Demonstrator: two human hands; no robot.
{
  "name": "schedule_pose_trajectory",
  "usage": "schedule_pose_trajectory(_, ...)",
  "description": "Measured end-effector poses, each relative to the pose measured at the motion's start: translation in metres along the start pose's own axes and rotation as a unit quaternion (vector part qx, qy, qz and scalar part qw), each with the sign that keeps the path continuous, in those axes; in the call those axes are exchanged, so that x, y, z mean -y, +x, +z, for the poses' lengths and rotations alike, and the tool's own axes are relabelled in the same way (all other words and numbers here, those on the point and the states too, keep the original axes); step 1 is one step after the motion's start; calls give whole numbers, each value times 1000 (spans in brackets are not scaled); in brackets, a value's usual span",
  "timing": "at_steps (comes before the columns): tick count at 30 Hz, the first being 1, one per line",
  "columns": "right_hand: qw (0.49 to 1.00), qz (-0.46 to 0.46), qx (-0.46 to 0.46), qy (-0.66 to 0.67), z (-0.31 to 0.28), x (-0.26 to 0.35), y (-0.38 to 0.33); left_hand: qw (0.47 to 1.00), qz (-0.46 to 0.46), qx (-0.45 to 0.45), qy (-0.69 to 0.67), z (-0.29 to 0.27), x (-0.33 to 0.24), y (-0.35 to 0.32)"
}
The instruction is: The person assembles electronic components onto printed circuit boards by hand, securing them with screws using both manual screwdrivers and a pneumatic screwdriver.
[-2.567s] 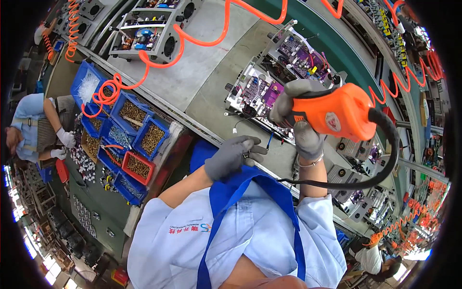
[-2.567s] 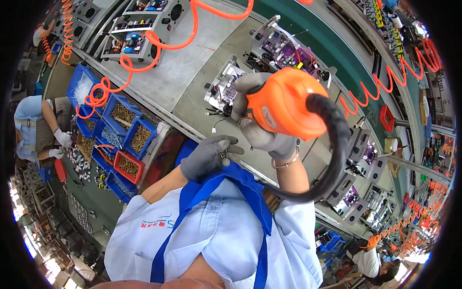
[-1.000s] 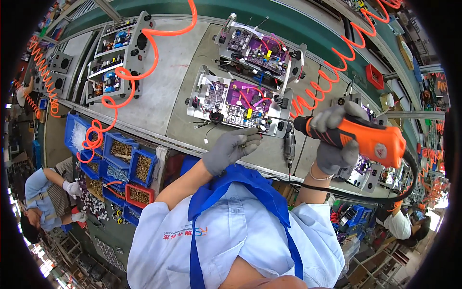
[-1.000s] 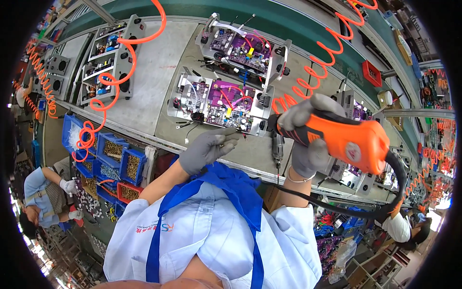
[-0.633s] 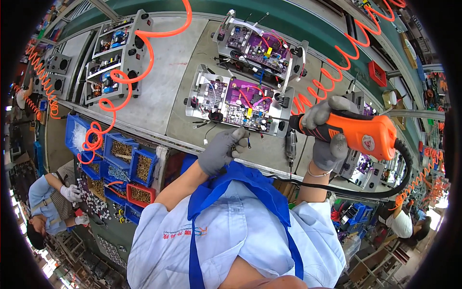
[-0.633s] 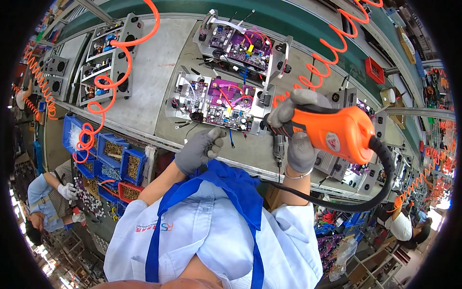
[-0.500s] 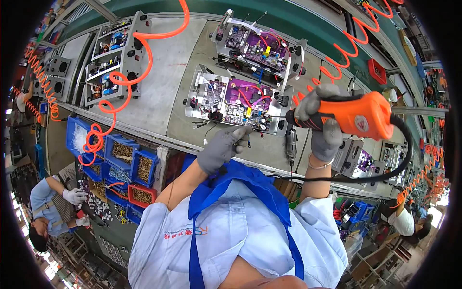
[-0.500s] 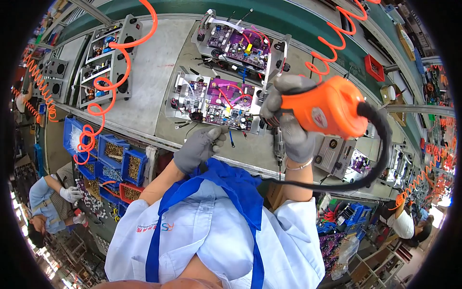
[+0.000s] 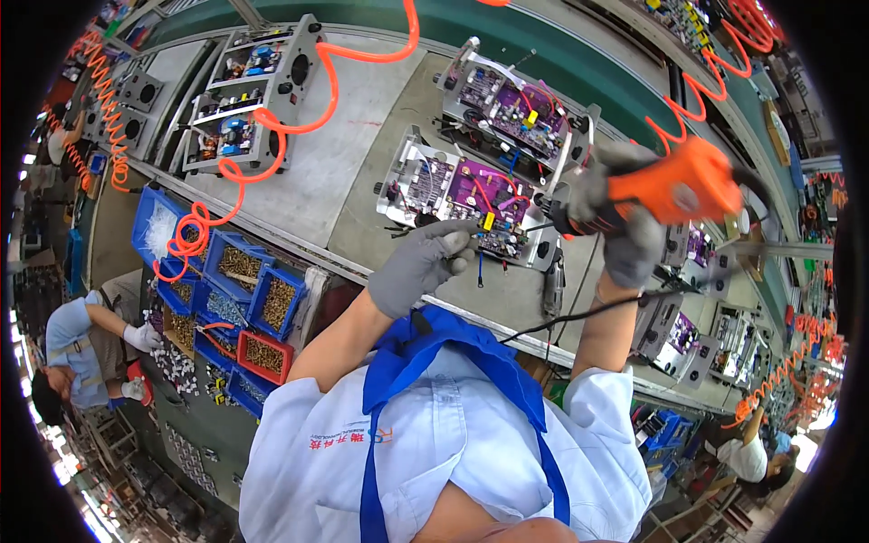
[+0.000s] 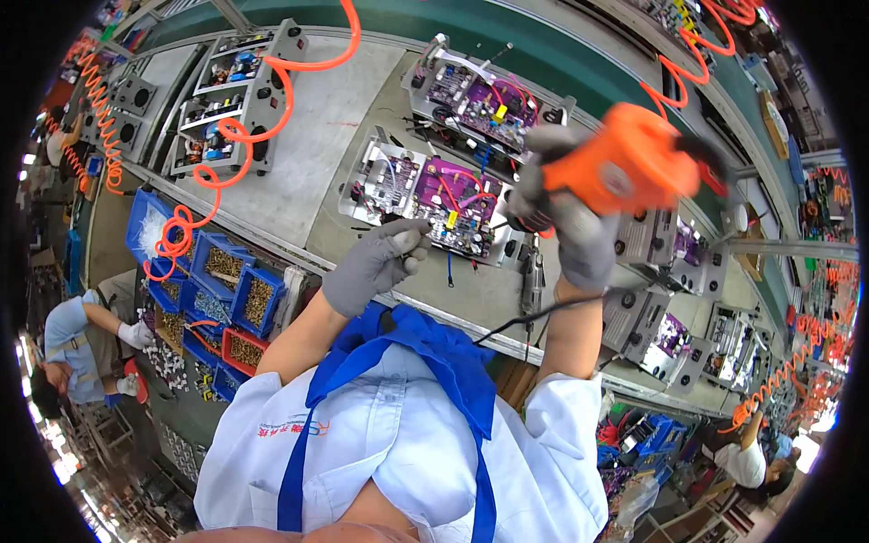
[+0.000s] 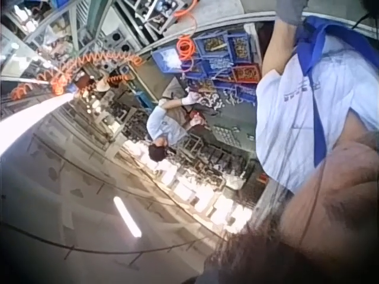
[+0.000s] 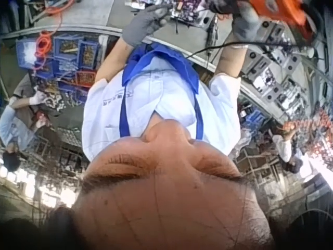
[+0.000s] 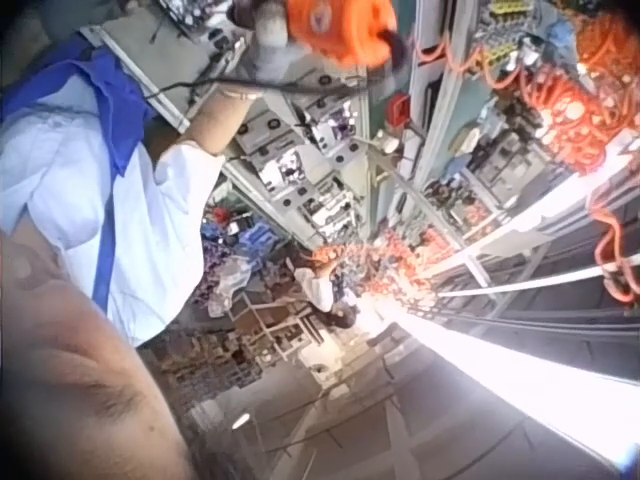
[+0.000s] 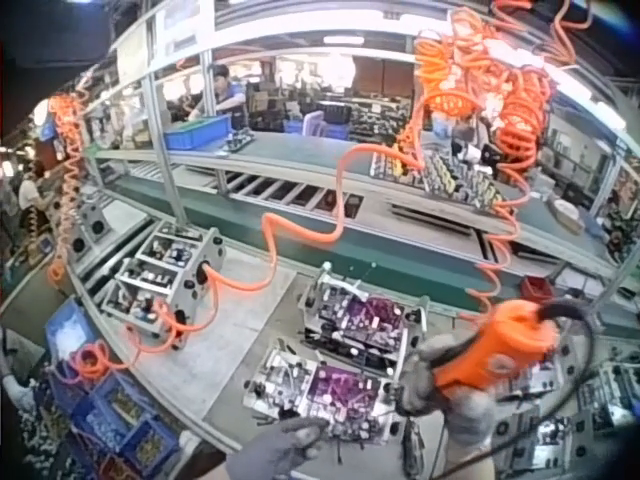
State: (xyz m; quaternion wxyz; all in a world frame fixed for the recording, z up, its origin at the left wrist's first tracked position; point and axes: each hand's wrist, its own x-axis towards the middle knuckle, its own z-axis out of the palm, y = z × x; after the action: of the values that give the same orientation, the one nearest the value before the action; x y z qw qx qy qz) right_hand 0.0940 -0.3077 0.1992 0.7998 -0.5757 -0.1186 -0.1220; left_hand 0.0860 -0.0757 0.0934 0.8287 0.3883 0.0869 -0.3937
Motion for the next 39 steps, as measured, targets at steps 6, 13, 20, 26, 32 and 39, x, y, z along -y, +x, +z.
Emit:
schedule_pose_trajectory(6,934,-276,93,205,16,48,4,983,-23,57,-171,-14,-5,28)
schedule_pose_trajectory(13,939,-297,68,160,19,37,10,979,-24,51,-196,-4,-16,43)
schedule_pose_trajectory(20,941,-288,35,172,-13,38,23,990,-36,71,-118,3,-22,73)
schedule_pose_trajectory(26,955,-280,-11,100,-45,40,42,993,-51,48,95,37,-51,114)
schedule_pose_trajectory(32,974,-189,-122,-32,-56,2,69,899,93,-23,428,47,-72,201)
schedule_pose_trajectory(39,973,-144,-153,-91,-64,-23,85,587,89,51,803,62,-61,256)
